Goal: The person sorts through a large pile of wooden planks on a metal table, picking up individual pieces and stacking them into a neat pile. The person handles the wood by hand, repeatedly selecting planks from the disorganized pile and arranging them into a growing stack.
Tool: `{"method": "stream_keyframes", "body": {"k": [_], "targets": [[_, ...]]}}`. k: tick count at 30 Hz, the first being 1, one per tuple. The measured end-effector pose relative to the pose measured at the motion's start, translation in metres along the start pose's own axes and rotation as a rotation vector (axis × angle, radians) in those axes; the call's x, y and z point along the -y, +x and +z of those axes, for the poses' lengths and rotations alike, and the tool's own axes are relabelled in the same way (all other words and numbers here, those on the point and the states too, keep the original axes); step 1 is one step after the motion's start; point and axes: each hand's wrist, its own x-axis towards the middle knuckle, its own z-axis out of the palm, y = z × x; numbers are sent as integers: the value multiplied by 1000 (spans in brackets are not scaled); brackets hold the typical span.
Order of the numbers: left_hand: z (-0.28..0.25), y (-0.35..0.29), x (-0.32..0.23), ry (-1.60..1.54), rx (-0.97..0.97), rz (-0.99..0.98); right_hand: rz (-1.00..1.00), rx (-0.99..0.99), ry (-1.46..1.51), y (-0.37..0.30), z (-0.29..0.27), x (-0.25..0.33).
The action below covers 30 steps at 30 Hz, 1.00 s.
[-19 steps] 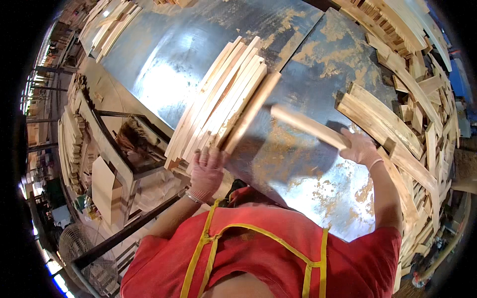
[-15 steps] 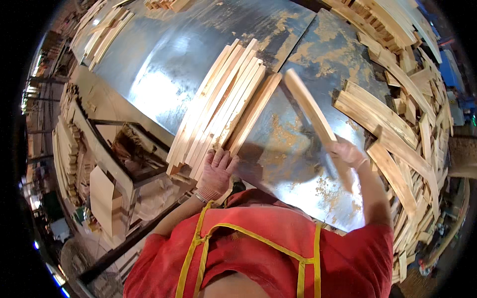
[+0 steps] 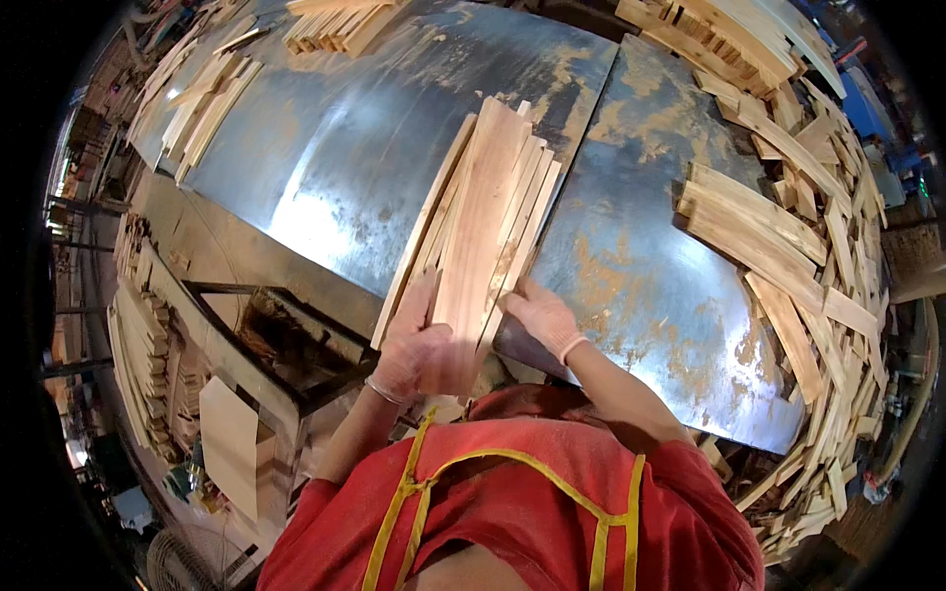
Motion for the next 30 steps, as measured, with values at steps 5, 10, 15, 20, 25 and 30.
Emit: {"method": "stream_keyframes", "body": {"k": [5,10,15,20,25,30], "targets": [[61,0,1,1051,-34,606,-218,95,1073,-6,-8,-3],[95,12,2,1232,31,663,-115,167,1410,6,-19,0],[112,13,-14,1257,-107,449,-229,246,1321,21,-22,-36],[112,28,7,1168,-163,401,-395,206,787,-1,-68,-46],[87,34,12,818,59,-79,-141,-688,-716,8,-258,-156],[72,38,31,569,14,-1,272,-501,-1030,-23,-319,-178]]}}
